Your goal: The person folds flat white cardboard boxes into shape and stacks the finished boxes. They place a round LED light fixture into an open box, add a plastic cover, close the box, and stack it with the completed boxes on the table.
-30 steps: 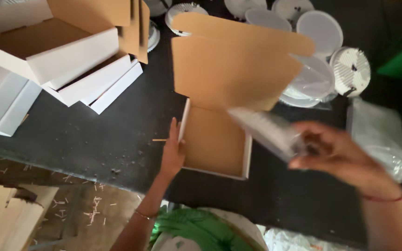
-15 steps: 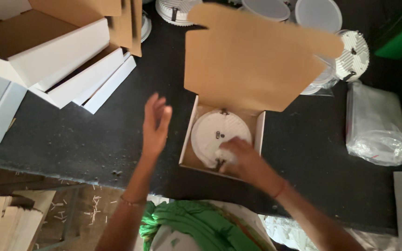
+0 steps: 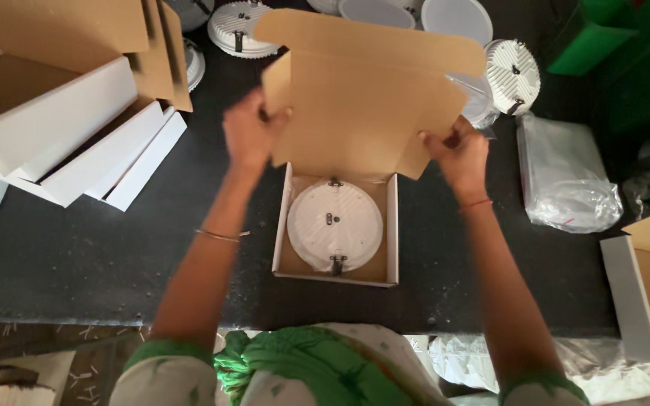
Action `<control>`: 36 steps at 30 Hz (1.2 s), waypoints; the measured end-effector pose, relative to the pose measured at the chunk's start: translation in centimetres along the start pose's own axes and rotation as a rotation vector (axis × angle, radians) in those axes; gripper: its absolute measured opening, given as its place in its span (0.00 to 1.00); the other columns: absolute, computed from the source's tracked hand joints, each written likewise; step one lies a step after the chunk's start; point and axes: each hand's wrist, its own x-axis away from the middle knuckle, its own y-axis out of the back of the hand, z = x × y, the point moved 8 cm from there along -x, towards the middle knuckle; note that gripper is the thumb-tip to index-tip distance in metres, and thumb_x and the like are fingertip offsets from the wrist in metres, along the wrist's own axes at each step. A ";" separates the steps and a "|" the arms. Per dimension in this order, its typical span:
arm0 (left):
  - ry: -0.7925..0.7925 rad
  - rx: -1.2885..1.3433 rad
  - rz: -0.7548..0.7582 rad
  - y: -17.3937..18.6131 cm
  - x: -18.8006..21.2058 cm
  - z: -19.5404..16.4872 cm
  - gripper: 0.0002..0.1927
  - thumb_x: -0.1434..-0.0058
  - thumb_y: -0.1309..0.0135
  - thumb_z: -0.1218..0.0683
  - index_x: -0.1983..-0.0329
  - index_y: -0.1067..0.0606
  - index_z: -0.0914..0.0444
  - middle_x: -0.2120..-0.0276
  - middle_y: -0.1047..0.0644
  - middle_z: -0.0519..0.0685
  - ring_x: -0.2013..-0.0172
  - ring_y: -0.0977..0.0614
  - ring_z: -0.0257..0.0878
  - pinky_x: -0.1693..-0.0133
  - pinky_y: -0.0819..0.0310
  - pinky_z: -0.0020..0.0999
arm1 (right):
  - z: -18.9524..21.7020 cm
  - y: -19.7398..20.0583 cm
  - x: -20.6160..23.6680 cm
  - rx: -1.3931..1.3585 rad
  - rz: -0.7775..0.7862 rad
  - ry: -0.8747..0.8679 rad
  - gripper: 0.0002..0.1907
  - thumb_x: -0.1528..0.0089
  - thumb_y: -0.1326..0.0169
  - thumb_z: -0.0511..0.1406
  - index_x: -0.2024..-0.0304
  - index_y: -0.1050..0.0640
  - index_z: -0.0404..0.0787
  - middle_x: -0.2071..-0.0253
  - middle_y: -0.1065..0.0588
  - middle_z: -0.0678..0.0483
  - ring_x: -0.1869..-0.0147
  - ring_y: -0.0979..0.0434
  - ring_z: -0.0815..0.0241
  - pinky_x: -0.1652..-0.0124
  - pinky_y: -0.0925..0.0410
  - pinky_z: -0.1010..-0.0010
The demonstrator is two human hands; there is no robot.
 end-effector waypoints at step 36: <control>0.267 0.274 0.700 6.1 18.5 -1.3 0.47 0.54 0.29 0.47 0.29 0.35 0.50 0.49 0.17 0.51 0.49 0.13 0.41 0.49 0.18 0.34 | 6.8 1.3 17.9 -0.552 0.523 -0.353 0.42 0.47 0.34 0.40 0.31 0.32 0.45 0.28 0.33 0.51 0.29 0.29 0.51 0.41 0.29 0.59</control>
